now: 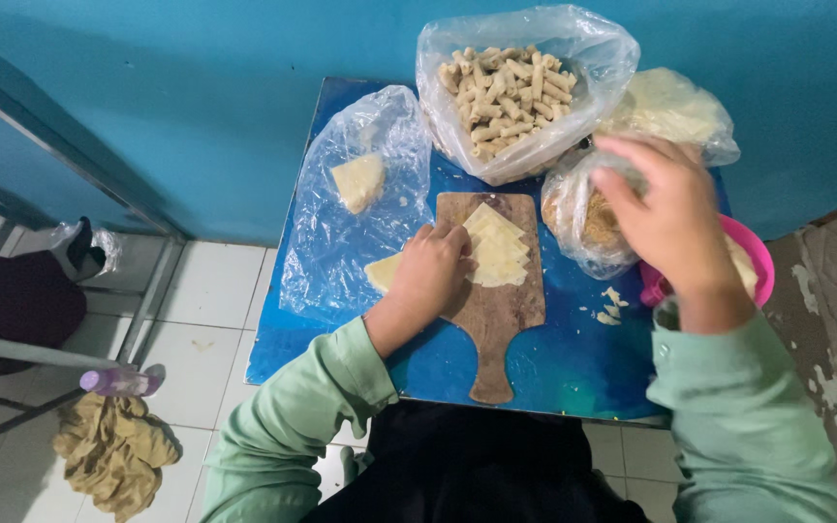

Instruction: The person layers small square dough pieces in an overlapping pattern on a wooden board, spoons brown sugar from a plastic bag onto the dough, folds the dough pieces over the filling, and presses the folded dough flat with both hands. Finished folded pieces are set aside on the table.

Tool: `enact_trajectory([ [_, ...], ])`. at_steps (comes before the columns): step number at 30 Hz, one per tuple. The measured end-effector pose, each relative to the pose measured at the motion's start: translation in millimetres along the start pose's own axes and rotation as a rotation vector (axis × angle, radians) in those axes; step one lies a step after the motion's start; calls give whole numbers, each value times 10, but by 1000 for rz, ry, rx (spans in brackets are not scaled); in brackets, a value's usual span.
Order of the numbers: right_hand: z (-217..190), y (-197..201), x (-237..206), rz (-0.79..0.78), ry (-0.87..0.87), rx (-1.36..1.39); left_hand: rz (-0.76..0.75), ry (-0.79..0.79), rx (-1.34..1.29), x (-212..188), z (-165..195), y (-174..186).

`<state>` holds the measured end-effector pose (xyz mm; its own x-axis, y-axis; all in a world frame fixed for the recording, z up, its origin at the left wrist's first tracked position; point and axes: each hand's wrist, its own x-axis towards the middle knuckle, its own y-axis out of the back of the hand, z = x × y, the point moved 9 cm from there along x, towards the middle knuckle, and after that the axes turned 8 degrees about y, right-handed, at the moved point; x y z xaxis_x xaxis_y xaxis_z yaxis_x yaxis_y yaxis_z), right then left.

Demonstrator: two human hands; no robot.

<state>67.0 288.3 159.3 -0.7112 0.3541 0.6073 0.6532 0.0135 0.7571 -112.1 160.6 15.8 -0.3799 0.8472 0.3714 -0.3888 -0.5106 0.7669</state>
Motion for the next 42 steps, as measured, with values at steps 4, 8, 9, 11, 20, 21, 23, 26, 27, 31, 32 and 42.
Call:
enact_trajectory([
  [4,226,137,-428,-136,-95,-479,-19,9,13,-5,-17,-47],
  [8,571,44,-744,-319,-271,-458,-7,15,30,-10,-23,-67],
  [9,655,14,-808,-307,-334,-322,-5,13,33,-12,-24,-64],
  [11,764,-78,-886,-238,-406,-97,3,5,32,-13,-20,-51],
  [20,1248,-452,-944,71,-526,437,3,-9,73,-28,35,2],
  [21,1311,-471,-997,98,-565,479,2,-9,77,-32,42,7],
  [23,1452,-496,-1114,160,-670,561,6,-11,81,-46,64,18],
  [26,1617,-469,-1214,263,-768,649,4,-11,82,-60,89,31],
  [27,1627,-420,-1197,292,-738,658,2,-10,81,-67,93,37],
  [31,1600,-291,-1212,375,-751,783,7,-15,41,-85,89,70],
  [32,1551,-276,-1205,371,-747,816,0,-9,41,-76,77,65],
  [42,596,-809,-984,125,-569,913,-83,105,65,-19,-99,27],
])
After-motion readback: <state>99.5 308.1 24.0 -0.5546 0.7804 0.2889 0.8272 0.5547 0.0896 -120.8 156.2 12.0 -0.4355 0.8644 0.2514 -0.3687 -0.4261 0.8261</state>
